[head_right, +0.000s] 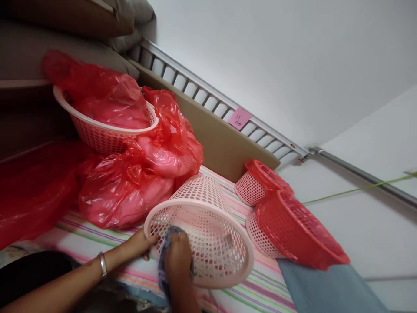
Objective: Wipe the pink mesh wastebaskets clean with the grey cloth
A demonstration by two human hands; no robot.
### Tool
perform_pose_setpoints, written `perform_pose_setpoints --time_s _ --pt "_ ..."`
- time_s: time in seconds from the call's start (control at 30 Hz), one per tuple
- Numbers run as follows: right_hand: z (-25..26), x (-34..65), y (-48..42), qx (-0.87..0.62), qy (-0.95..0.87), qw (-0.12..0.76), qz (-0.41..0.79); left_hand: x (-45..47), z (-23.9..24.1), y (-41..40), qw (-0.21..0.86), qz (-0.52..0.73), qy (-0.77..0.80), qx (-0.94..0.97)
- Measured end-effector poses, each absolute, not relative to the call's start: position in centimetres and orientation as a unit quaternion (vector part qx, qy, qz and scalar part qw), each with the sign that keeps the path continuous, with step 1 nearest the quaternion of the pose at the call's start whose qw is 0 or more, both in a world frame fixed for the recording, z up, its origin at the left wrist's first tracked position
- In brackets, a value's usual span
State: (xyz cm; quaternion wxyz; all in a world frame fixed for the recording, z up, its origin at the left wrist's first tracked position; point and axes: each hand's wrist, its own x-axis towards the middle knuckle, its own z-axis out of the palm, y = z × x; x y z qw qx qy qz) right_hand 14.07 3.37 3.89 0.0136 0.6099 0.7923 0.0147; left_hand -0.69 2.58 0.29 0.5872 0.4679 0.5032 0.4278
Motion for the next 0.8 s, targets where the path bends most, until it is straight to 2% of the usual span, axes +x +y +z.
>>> perform_pose_setpoints --time_s 0.2,0.43,0.63,0.8 --pt "4.2 16.1 -0.3 0.577 0.815 0.005 -0.055 -1.1 1.3 2.4 0.590 0.428 0.505 0.462" --pt "5.2 15.2 2.5 0.619 0.779 -0.087 -0.039 -2.8 2.4 2.7 0.552 0.462 0.509 0.473" --pt "4.4 12.5 5.5 0.636 0.771 -0.030 0.002 -1.4 0.9 2.3 0.588 0.429 0.494 0.476" --pt "4.7 11.9 12.0 0.654 0.756 -0.034 0.014 -1.5 0.9 2.4 0.599 0.422 0.490 0.472"
